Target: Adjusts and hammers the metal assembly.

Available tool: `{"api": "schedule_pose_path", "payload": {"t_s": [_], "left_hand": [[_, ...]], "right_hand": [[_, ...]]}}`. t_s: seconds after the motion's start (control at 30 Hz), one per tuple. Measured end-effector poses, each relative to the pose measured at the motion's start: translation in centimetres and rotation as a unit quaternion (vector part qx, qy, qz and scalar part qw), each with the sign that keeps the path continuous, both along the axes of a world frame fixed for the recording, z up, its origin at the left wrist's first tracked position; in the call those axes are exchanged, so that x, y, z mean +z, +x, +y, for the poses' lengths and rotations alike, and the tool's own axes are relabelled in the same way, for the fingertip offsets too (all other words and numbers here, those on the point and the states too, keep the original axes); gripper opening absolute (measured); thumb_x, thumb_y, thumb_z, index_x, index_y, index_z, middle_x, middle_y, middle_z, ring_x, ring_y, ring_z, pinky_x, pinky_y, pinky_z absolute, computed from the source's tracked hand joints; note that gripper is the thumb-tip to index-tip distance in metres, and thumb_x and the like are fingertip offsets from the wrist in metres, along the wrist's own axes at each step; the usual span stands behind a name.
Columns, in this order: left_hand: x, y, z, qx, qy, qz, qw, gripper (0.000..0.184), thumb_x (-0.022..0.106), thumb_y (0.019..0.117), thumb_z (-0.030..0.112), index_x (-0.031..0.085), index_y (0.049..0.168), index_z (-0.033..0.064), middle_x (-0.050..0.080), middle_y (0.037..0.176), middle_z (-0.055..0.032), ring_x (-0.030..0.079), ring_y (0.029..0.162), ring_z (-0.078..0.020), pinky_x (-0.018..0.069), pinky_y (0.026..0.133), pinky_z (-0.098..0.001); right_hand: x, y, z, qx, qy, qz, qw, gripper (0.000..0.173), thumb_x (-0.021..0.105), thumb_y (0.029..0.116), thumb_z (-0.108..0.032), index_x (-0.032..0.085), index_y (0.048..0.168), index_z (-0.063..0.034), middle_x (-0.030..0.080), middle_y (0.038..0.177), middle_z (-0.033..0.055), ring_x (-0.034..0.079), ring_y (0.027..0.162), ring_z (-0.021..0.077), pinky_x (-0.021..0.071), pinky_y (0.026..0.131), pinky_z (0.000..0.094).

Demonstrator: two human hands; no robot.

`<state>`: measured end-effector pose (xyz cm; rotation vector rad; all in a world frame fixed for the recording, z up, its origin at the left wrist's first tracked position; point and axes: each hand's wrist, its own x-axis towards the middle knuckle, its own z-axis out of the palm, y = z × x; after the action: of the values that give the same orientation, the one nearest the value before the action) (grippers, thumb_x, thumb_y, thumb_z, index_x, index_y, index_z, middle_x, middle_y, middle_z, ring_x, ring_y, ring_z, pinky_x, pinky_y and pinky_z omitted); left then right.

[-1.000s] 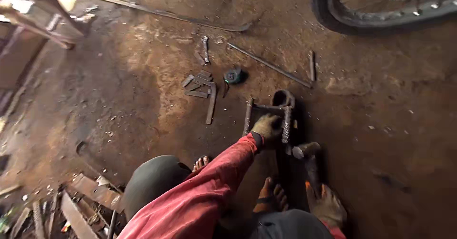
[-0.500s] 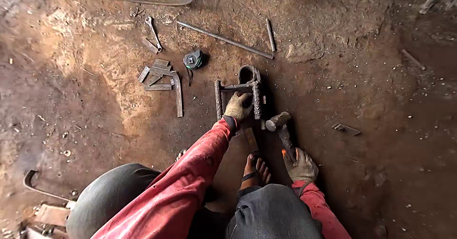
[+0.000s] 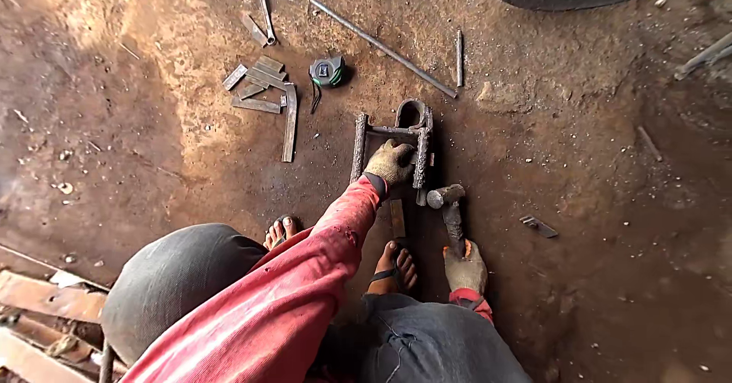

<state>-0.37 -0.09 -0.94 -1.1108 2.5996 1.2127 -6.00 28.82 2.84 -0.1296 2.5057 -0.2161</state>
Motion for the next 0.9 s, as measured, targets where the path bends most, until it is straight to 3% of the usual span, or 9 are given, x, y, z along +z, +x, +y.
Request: {"api": "schedule_pose_path", "payload": {"t_s": [0.07,0.13,0.2,0.37,0.47,0.6,0.73,0.83,0.9], "left_hand": [[0.1,-0.1,-0.2,-0.008,0.004,0.0,1.0,0.046,0.072,0.0878,0.039,0.068,0.131,0.0256,0.063,0.129,-0.018,0.063,0.117,-0.0353,0.0539,0.096,-0.0565],[0.1,0.2,0.0,-0.012,0.005,0.006,1.0,0.044,0.072,0.0878,0.038,0.069,0.13,0.0243,0.064,0.128,-0.0186,0.063,0.117,-0.036,0.0535,0.095,-0.0573],[0.1,0.2,-0.1,-0.015,0.004,0.006,1.0,0.044,0.072,0.0878,0.037,0.069,0.129,0.0237,0.064,0.127,-0.0185,0.063,0.118,-0.0361,0.0535,0.096,-0.0577],[0.4,0.1,-0.2,-0.019,0.007,-0.005,1.0,0.045,0.073,0.0873,0.037,0.068,0.13,0.0225,0.064,0.128,-0.0191,0.063,0.117,-0.0369,0.0542,0.094,-0.0583],[0.2,0.0,-0.3,-0.022,0.008,-0.008,1.0,0.047,0.074,0.0866,0.037,0.068,0.131,0.0231,0.064,0.13,-0.0189,0.063,0.119,-0.037,0.0536,0.095,-0.0587],[0.0,0.0,-0.3,-0.021,0.008,-0.013,1.0,0.046,0.073,0.0873,0.038,0.068,0.13,0.0236,0.064,0.129,-0.0185,0.063,0.117,-0.0366,0.0543,0.094,-0.0584],[0.1,0.0,-0.3,-0.024,0.005,-0.016,1.0,0.049,0.073,0.0873,0.04,0.067,0.131,0.0197,0.063,0.13,-0.0196,0.062,0.121,-0.0374,0.0523,0.099,-0.058],[0.1,0.0,-0.3,-0.025,-0.01,-0.027,0.999,0.052,0.075,0.0846,0.041,0.067,0.131,0.0197,0.064,0.129,-0.0191,0.062,0.119,-0.0384,0.0511,0.098,-0.0593],[0.3,-0.1,-0.4,-0.026,-0.013,-0.043,0.999,0.053,0.077,0.082,0.04,0.067,0.131,0.022,0.064,0.129,-0.018,0.06,0.121,-0.039,0.0493,0.098,-0.0619]], "right_hand": [[1.6,0.2,-1.1,-0.05,-0.034,-0.012,0.998,0.049,0.078,0.0887,-0.021,0.066,0.133,-0.0057,0.073,0.116,0.0203,0.07,0.109,0.0362,0.0523,0.097,0.0605],[5.5,0.0,-3.0,-0.095,-0.053,-0.118,0.987,0.039,0.071,0.0968,-0.013,0.063,0.131,0.0025,0.072,0.112,0.0194,0.07,0.098,0.0297,0.0552,0.091,0.0496],[7.1,0.7,-4.0,-0.122,-0.125,-0.129,0.976,0.026,0.064,0.1019,-0.011,0.064,0.119,0.0081,0.069,0.088,0.0178,0.067,0.067,0.0242,0.0584,0.064,0.0413],[5.9,1.3,-2.8,-0.088,-0.401,-0.058,0.91,0.025,0.064,0.1,-0.019,0.064,0.104,0.0052,0.063,0.063,0.0041,0.06,0.045,0.0127,0.0559,0.041,0.0304],[8.2,-0.4,-4.4,0.003,-0.559,-0.024,0.829,0.026,0.056,0.1045,-0.022,0.062,0.109,0.003,0.064,0.07,-0.0022,0.061,0.05,0.0097,0.0572,0.045,0.0286],[14.1,-2.9,-7.6,0.082,-0.687,0.028,0.721,0.033,0.055,0.1064,-0.043,0.065,0.108,-0.0119,0.067,0.076,-0.0038,0.065,0.058,0.012,0.0592,0.051,0.0312],[18.6,-4.0,-10.2,0.1,-0.767,0.088,0.628,0.017,0.064,0.1022,-0.035,0.068,0.105,-0.0186,0.071,0.078,-0.0024,0.069,0.063,0.0144,0.0619,0.057,0.0324],[15.3,-2.8,-10.0,0.104,-0.697,0.172,0.689,0.018,0.06,0.1046,-0.033,0.065,0.107,-0.0159,0.071,0.077,-0.0051,0.068,0.061,0.0102,0.0609,0.052,0.0305],[9.5,-0.7,-8.1,0.069,-0.553,0.186,0.809,0.023,0.064,0.0993,-0.02,0.064,0.1,0.0033,0.068,0.073,0.0014,0.068,0.062,0.0075,0.062,0.058,0.0289]]}}
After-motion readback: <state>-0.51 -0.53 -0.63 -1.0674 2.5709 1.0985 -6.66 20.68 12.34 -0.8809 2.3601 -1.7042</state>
